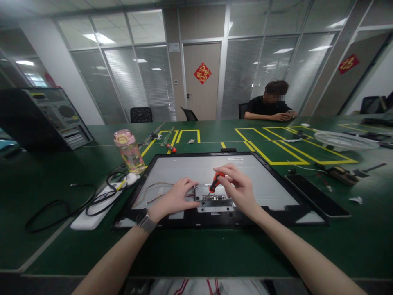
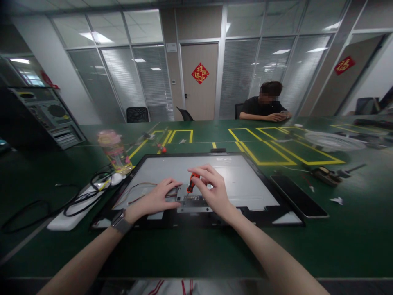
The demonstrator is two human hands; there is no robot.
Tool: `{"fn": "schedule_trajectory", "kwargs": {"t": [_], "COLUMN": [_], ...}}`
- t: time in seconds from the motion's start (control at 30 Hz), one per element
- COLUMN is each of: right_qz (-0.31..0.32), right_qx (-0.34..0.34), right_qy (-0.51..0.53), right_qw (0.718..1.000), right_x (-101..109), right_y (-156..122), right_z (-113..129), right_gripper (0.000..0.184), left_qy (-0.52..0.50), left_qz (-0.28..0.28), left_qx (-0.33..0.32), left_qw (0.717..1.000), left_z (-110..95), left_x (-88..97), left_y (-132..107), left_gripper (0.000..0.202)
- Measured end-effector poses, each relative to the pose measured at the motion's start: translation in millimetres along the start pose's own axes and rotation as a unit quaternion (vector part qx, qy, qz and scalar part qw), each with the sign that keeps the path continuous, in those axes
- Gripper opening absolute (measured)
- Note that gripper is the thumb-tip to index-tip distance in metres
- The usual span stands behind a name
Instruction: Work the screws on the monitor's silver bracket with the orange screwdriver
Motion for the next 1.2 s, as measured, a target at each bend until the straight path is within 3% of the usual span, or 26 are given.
{"fn": "schedule_trajectory", "kwargs": {"t": [0.2,0.43,0.53,0.7,0.93,1.2], "right_qz": [0.028,0.017,0.03,0.039,0.016,0.054], "right_qx": [-0.055,-0.09,-0.113,-0.117,-0.125,-0.12], "right_qy": [0.02,0.097,0.109,0.092,0.108,0.096], "right_qw": [0.998,0.991,0.987,0.988,0.986,0.987], "right_x": [-1,-1,-1,0,2,1], "right_y": [-2,3,4,5,5,4], "right_z": [-5,-10,-10,-6,-10,-7], "right_gripper": [0.034,0.017,0.022,0.031,0.02,0.033], "left_qy": [-0.009,0.002,0.001,0.0,-0.009,-0.003], "left_qz": [-0.003,-0.002,-0.003,-0.001,-0.001,0.002], "left_qx": [-0.003,0.002,0.003,0.006,0.001,0.009], "left_qw": [1.0,1.0,1.0,1.0,1.0,1.0], "left_z": [-2,1,0,-1,1,-2], "left_x": [0.7,-0.3,-0.4,-0.3,0.3,0.6], "left_y": [0,1,0,0,0,0], "left_gripper": [0.058,0.06,0.06,0.059,0.059,0.059]}}
Point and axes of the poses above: each hand's wrist, its own y-axis towards the middle knuckle, its own x-axis out of the back of the hand, z = x × y, the point moved 4 cm from there along y, towards the middle knuckle, and after that the axes turned 14 degrees about -y, right-handed, at the moved point
